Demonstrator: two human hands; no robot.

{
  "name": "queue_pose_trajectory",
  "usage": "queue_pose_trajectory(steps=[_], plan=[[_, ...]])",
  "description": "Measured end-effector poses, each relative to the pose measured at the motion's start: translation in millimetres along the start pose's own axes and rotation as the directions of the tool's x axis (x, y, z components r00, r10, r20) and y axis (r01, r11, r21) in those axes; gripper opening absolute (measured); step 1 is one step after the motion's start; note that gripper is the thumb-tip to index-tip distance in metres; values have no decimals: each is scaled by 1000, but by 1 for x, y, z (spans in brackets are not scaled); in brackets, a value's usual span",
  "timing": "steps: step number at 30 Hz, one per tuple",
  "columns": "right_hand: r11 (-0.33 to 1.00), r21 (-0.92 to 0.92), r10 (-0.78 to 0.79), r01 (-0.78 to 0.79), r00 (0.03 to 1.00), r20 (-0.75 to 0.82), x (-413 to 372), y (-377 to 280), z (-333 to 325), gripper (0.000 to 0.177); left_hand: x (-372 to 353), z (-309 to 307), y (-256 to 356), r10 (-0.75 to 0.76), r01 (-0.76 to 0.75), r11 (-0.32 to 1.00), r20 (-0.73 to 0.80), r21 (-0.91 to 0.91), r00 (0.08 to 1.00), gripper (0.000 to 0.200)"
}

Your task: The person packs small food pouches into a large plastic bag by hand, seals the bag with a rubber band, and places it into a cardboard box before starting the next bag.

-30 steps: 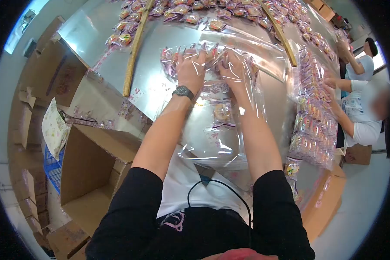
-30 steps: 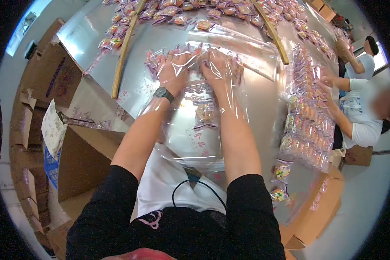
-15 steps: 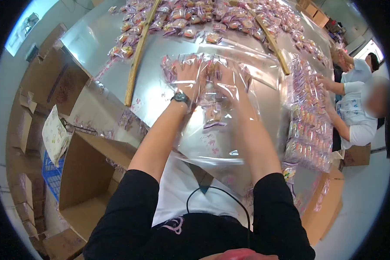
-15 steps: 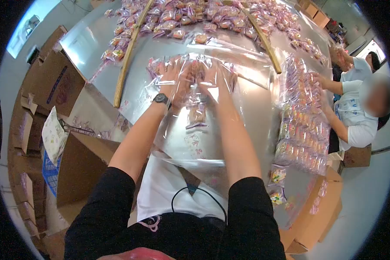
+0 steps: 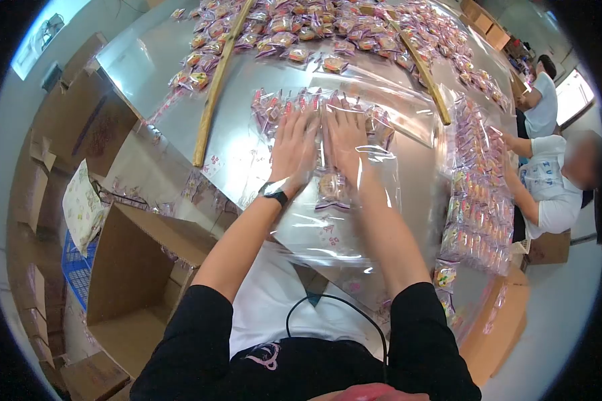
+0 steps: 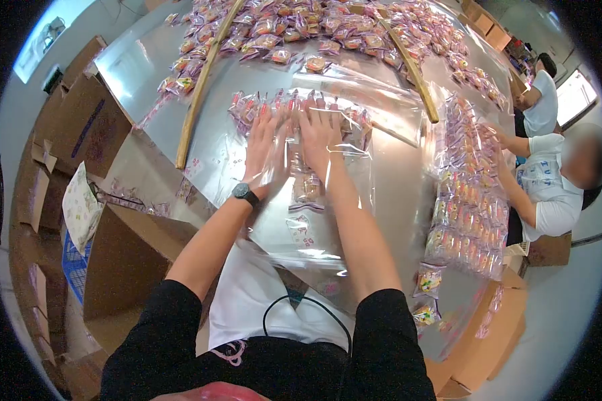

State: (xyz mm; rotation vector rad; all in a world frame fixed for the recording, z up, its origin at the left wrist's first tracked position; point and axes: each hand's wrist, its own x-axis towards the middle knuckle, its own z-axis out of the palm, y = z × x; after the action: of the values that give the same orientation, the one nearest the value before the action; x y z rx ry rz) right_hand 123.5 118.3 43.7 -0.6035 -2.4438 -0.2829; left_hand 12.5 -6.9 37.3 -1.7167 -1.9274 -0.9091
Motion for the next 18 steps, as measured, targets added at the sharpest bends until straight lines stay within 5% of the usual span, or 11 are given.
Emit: queue_pose_trajectory(steps=[3, 6, 7, 11, 14, 18], plan=[[1000, 27, -7, 3, 994, 113, 7, -11, -6, 70, -16, -2, -10, -50, 50, 999, -57, -3, 997, 48], [974, 212, -79, 74, 997, 15, 12, -20, 13, 72, -24, 4, -18, -257, 257, 964, -7, 66, 966, 50], [980, 191, -76, 61, 995, 70, 17, -26, 14, 72, -21, -1, -18, -236, 232, 971, -81, -52, 968, 47], [986, -95, -126, 140, 982, 143, 26, -26, 41, 69, -25, -8, -21, -287, 287, 958, 8, -14, 958, 65], [990, 94, -111, 110, 994, 10, 28, -34, 35, 67, -44, 7, -22, -409, 407, 907, 5, -106, 913, 65], [993, 96, -58, 62, 997, -44, 36, -35, 39, 60, -38, 6, -17, -390, 387, 915, 0, -118, 921, 65]])
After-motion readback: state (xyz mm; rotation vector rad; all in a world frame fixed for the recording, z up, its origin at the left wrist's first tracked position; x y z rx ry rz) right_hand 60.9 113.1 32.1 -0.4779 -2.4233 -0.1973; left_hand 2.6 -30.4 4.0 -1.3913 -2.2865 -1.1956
